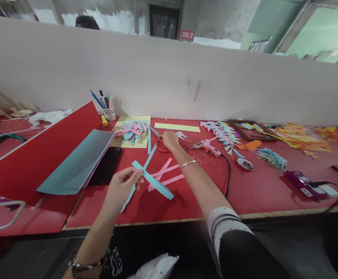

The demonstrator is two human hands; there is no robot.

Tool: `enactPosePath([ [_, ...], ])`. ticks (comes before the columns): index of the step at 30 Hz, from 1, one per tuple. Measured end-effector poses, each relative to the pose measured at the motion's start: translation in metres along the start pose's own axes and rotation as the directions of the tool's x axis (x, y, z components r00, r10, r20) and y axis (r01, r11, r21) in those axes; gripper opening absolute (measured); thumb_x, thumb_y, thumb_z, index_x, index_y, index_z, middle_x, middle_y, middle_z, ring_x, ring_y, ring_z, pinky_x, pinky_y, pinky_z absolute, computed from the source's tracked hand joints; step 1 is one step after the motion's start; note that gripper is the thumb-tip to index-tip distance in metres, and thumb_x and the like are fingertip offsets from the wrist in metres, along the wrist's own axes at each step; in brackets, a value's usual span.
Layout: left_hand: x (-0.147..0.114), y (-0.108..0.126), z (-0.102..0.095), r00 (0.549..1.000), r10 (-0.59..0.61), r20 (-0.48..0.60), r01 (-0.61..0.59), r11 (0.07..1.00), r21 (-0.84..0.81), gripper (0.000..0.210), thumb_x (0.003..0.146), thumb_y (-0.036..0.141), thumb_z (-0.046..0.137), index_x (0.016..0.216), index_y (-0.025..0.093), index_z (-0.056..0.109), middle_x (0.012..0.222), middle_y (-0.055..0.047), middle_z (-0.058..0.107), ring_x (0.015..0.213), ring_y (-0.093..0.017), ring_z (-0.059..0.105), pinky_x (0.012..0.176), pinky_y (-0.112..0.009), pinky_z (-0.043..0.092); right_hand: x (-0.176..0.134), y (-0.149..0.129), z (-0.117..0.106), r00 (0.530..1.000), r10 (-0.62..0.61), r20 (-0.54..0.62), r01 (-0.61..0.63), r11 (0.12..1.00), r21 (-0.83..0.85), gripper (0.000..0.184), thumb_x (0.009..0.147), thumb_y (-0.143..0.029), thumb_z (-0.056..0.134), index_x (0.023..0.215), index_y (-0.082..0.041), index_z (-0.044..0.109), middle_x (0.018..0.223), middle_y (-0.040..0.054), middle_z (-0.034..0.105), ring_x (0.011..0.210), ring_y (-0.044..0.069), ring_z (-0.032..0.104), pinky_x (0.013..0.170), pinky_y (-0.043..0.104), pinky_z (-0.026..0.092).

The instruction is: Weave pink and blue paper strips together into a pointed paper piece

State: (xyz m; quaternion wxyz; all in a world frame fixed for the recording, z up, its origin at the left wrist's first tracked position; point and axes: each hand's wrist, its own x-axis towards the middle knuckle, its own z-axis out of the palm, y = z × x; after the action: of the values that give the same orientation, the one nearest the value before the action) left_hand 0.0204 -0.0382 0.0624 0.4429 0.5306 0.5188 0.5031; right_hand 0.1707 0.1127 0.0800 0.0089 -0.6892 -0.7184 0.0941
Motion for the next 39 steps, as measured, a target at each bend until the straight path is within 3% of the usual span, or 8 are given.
enactPosePath([
  [5, 0.0, 0.0, 0.001, 0.994, 0.011, -0.106, -0.011, 1.0, 0.0, 0.022, 0.059, 0.032, 0.054, 0.043, 0.018, 0.051, 0.039, 0.004, 0.047, 0.037, -0.007, 0.041, 0.039, -0.019, 0.035, -0.029, -0.005, -0.001, 0.97, -0.241, -0.039, 0.243, 0.947, 0.212, 0.031, 0.09, -0.031, 0.032, 0.102, -0.015, 0.056, 0.102, 0.0088, 0.061, 0.094, 0.015, 0.056, 0.078, 0.024, 0.041],
  [9, 0.0, -0.002, 0.005, 0.984, 0.044, -0.174, -0.037, 0.998, 0.044, 0.025, 0.062, 0.033, 0.054, 0.042, 0.018, 0.05, 0.039, 0.004, 0.046, 0.041, -0.008, 0.042, 0.042, -0.019, 0.036, -0.086, -0.001, 0.011, 0.737, -0.675, 0.04, 0.347, 0.429, 0.834, 0.027, 0.089, -0.029, 0.035, 0.107, -0.016, 0.05, 0.084, 0.0028, 0.062, 0.074, 0.009, 0.059, 0.068, 0.021, 0.045],
  [11, -0.001, -0.002, 0.007, 0.98, 0.049, -0.192, -0.041, 0.998, 0.046, 0.026, 0.062, 0.034, 0.054, 0.042, 0.018, 0.049, 0.041, 0.004, 0.047, 0.042, -0.008, 0.043, 0.043, -0.019, 0.036, -0.113, 0.006, 0.017, 0.755, -0.655, 0.035, 0.287, 0.378, 0.88, 0.022, 0.083, -0.028, 0.048, 0.1, -0.015, 0.052, 0.063, -0.0036, 0.056, 0.051, 0.006, 0.053, 0.053, 0.018, 0.042],
  [21, -0.003, -0.014, 0.01, 0.967, -0.016, -0.256, 0.007, 0.999, -0.034, 0.022, 0.061, 0.035, 0.054, 0.048, 0.018, 0.051, 0.041, 0.005, 0.044, 0.039, -0.008, 0.041, 0.041, -0.02, 0.036, -0.153, 0.065, 0.027, 0.916, -0.395, 0.069, 0.173, 0.543, 0.822, 0.022, 0.081, -0.029, 0.04, 0.071, -0.014, 0.053, 0.042, -0.0086, 0.04, 0.034, 0.003, 0.033, 0.036, 0.015, 0.027],
  [26, 0.0, -0.028, -0.007, 0.957, 0.081, -0.279, -0.025, 0.98, 0.198, 0.023, 0.066, 0.04, 0.048, 0.06, 0.019, 0.056, 0.049, 0.003, 0.052, 0.043, -0.01, 0.047, 0.047, -0.021, 0.041, -0.147, 0.094, 0.033, 0.912, -0.396, 0.106, 0.19, 0.638, 0.746, 0.025, 0.079, -0.031, 0.04, 0.069, -0.014, 0.055, 0.04, -0.0079, 0.04, 0.035, 0.004, 0.035, 0.04, 0.016, 0.028],
  [30, -0.001, -0.043, -0.015, 0.978, 0.198, -0.058, -0.094, 0.676, 0.731, 0.029, 0.067, 0.04, 0.05, 0.08, 0.018, 0.062, 0.085, -0.007, 0.065, 0.076, -0.021, 0.059, 0.066, -0.03, 0.046, -0.131, 0.104, 0.031, 0.88, -0.446, 0.167, 0.284, 0.773, 0.567, 0.026, 0.08, -0.028, 0.041, 0.067, -0.013, 0.058, 0.042, -0.0053, 0.044, 0.041, 0.006, 0.041, 0.047, 0.018, 0.031],
  [33, -0.003, -0.054, -0.013, 0.977, 0.211, 0.017, -0.106, 0.414, 0.904, 0.031, 0.07, 0.038, 0.051, 0.09, 0.016, 0.061, 0.098, -0.011, 0.062, 0.09, -0.026, 0.056, 0.072, -0.033, 0.045, -0.122, 0.102, 0.027, 0.931, -0.354, 0.095, 0.309, 0.898, 0.313, 0.022, 0.079, -0.027, 0.047, 0.085, -0.013, 0.062, 0.057, -0.0002, 0.057, 0.053, 0.01, 0.05, 0.052, 0.02, 0.031],
  [39, -0.005, -0.061, -0.008, 0.991, 0.127, 0.046, -0.097, 0.426, 0.899, 0.02, 0.08, 0.029, 0.042, 0.079, 0.019, 0.06, 0.085, -0.004, 0.062, 0.073, -0.017, 0.059, 0.062, -0.024, 0.044, -0.117, 0.088, 0.024, 0.99, -0.14, -0.031, 0.142, 0.989, 0.051, 0.038, 0.082, -0.032, 0.047, 0.114, -0.012, 0.052, 0.075, 0.0068, 0.064, 0.07, 0.018, 0.057, 0.055, 0.024, 0.03],
])
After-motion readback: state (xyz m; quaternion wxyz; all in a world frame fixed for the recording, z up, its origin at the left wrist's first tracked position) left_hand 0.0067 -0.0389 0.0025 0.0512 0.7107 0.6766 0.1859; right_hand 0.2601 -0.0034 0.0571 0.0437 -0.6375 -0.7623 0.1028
